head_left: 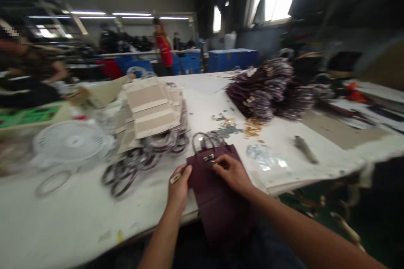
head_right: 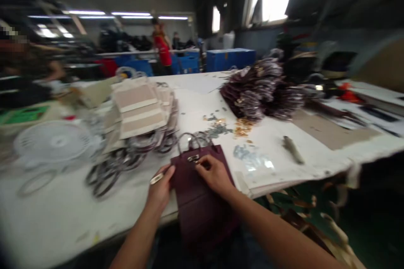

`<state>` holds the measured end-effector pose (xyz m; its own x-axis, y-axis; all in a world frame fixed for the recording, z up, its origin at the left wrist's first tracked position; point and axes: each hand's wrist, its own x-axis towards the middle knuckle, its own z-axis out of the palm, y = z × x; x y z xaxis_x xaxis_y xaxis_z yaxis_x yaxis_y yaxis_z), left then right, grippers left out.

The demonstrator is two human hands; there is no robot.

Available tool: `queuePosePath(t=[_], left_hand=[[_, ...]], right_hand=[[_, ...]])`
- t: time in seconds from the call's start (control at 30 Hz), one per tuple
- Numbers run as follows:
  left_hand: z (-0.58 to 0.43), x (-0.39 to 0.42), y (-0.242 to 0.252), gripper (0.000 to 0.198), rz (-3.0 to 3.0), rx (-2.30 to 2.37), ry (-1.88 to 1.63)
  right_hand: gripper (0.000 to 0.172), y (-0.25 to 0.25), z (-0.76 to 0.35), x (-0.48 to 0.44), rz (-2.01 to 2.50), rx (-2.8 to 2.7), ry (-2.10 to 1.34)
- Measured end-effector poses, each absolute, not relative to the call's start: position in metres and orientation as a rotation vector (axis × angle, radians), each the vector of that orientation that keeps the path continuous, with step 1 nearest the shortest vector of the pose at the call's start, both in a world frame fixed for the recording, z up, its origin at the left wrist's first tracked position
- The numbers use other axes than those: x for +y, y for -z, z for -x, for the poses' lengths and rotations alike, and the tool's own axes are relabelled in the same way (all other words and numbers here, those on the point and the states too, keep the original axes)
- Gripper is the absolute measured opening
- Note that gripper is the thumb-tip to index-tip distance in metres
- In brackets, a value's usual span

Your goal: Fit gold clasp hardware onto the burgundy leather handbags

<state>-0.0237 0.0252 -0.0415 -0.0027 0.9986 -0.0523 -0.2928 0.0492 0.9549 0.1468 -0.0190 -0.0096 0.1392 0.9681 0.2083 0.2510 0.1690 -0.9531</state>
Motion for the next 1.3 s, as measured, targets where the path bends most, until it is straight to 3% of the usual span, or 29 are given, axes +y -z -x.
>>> queuePosePath(t=[0.2, 0.67, 1.3], left_hand=[[0.056, 0.002, 0.045, 0.034, -0.856, 1.047, -1.377], [0.056, -0.003, 0.042, 0.027, -1.019, 1.157, -1.359], [0.031, 0.000, 0.039, 0.022, -1.033, 1.400, -1.437]], right_hand=[[0.036, 0.017, -0.126, -0.015, 1.361, -1.406, -0.829], [0.024, 0.019, -0.098, -0.007, 1.360, -1.625, -0.553], [0.012, -0.003, -0.093, 0.003, 1.481, -1.825, -0.693]])
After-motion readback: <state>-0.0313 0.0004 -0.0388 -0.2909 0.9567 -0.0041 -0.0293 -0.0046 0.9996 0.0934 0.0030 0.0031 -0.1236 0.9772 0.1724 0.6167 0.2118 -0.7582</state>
